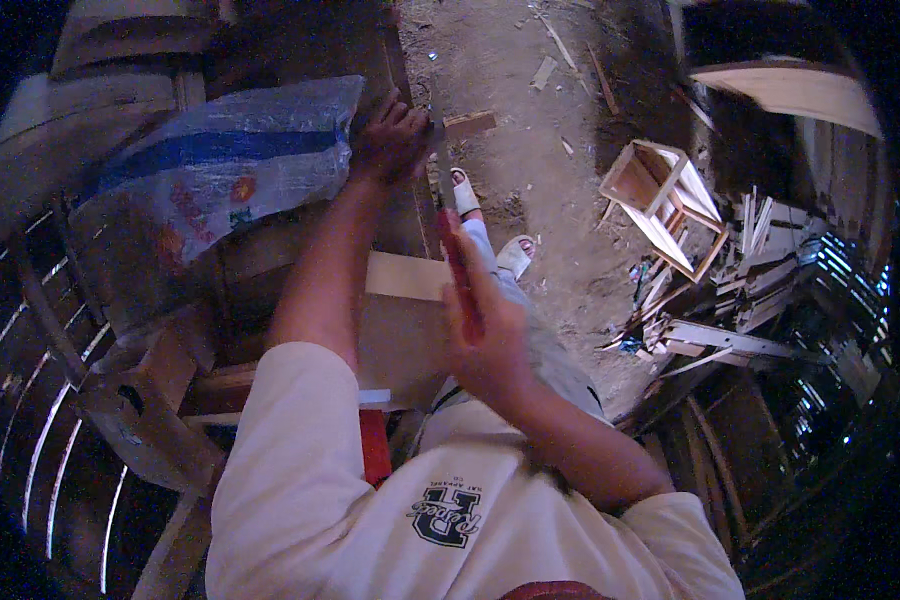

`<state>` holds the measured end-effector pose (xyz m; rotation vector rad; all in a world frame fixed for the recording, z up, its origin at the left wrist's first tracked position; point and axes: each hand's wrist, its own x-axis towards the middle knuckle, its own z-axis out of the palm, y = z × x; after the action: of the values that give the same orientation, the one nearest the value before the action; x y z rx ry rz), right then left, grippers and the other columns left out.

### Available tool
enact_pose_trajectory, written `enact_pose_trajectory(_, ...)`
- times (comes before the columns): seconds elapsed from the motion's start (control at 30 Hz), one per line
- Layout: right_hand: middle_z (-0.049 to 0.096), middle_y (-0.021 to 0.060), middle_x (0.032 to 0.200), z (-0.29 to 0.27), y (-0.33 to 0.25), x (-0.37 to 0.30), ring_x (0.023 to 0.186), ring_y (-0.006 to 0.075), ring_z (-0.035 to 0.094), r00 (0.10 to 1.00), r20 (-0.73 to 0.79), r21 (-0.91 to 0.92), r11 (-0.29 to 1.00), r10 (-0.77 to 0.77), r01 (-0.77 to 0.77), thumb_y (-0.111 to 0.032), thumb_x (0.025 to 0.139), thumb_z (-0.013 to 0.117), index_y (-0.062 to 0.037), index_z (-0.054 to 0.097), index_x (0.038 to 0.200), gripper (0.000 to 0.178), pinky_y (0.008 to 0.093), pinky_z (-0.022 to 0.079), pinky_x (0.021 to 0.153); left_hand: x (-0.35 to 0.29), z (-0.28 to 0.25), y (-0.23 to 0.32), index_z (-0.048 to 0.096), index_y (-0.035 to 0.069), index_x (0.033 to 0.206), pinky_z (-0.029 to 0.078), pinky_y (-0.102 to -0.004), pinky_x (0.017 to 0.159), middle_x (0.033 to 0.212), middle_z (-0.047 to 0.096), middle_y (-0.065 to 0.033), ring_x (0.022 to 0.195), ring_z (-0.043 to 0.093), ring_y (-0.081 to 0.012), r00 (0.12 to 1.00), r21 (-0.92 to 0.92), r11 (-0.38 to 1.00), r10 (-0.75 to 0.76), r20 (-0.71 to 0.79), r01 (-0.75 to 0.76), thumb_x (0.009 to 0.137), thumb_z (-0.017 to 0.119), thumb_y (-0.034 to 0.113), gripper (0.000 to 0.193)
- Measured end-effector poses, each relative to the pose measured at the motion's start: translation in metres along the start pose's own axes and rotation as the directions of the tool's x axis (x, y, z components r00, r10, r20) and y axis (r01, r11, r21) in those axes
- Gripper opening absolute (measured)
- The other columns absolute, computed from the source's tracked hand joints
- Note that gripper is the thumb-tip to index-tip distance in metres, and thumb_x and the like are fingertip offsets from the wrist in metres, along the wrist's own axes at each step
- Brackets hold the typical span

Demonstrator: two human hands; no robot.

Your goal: The person sits on the floor in a cluttered workshop and uses a hand saw to cut small pieces of wood. They handle several wooden planks and scraps, positioning them for cutting and then sawing them into smaller pieces.

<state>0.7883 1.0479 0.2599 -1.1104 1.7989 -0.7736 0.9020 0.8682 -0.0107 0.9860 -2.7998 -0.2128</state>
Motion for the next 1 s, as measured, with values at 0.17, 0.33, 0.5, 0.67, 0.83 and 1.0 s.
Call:
enact_pose_trajectory(0.17,0.069,0.0205,0.114,-0.032,0.034,-0.002,0.089,0.0277,0.066,0.992,-0.118,-0.003,0.999,-0.052,0.052,-0.006,0.098,0.058,-0.0082,0.051,0.149,0.051,0.0377,0.051,0.074,0.0,-0.025,0.002,0.064,0.008,0.115,0.027,-0.0471,0.124,0.105,0.068,-0.0087,0.116,0.062,-0.0281,0.996,0.019,0.999,-0.036,0.088,0.034,0.078,0.076,0.03,0.045)
enact_pose_trajectory(0.33,0.068,0.0194,0.13,0.004,0.046,0.069,0.117,0.022,0.067,0.996,-0.063,0.113,0.992,0.057,-0.05,-0.007,0.102,0.057,-0.001,0.054,0.145,0.044,0.0317,0.05,0.098,-0.005,-0.01,-0.005,0.062,0.006,0.119,0.024,-0.0481,0.126,0.113,0.068,-0.0107,0.118,0.061,-0.0291,0.999,0.021,1.0,-0.019,0.051,0.018,0.085,0.07,0.03,0.042)
enact_pose_trajectory(0.5,0.071,0.0213,0.122,0.003,0.044,0.05,0.11,0.0247,0.071,0.997,-0.07,0.085,0.996,0.025,-0.018,-0.011,0.101,0.059,-0.0039,0.055,0.145,0.044,0.0338,0.053,0.091,-0.002,-0.046,0.002,0.062,0.006,0.116,0.023,-0.0491,0.126,0.117,0.068,-0.0114,0.121,0.06,-0.0291,0.972,-0.005,0.999,-0.034,0.234,0.036,0.087,0.069,0.032,0.04)
enact_pose_trajectory(0.67,0.071,0.024,0.119,-0.02,0.025,0.011,0.1,0.0303,0.074,0.994,-0.106,0.046,0.999,-0.017,0.021,-0.012,0.1,0.059,-0.0049,0.056,0.143,0.044,0.0368,0.055,0.083,-0.003,-0.04,0.001,0.061,0.006,0.112,0.026,-0.0482,0.124,0.114,0.068,-0.0111,0.119,0.061,-0.0311,0.969,0.029,0.999,-0.022,0.247,0.015,0.086,0.07,0.032,0.038)
enact_pose_trajectory(0.83,0.071,0.0262,0.109,0.006,0.046,0.088,0.086,0.0355,0.074,0.995,-0.095,0.121,0.993,0.015,-0.003,-0.013,0.099,0.059,-0.0076,0.056,0.144,0.045,0.0398,0.056,0.075,0.013,-0.031,0.0,0.062,0.007,0.11,0.033,-0.0462,0.12,0.112,0.069,-0.0115,0.118,0.061,-0.0327,0.977,-0.059,0.983,-0.166,0.132,0.175,0.084,0.073,0.031,0.037)
enact_pose_trajectory(1.0,0.071,0.027,0.096,-0.02,0.016,0.01,0.076,0.0379,0.072,0.996,-0.03,0.16,0.984,0.089,-0.083,-0.014,0.099,0.06,-0.0048,0.055,0.142,0.045,0.0423,0.055,0.07,-0.004,-0.039,0.001,0.065,0.006,0.105,0.036,-0.0462,0.117,0.111,0.069,-0.013,0.117,0.061,-0.0333,0.988,0.038,0.998,-0.048,0.148,0.043,0.084,0.07,0.027,0.03)
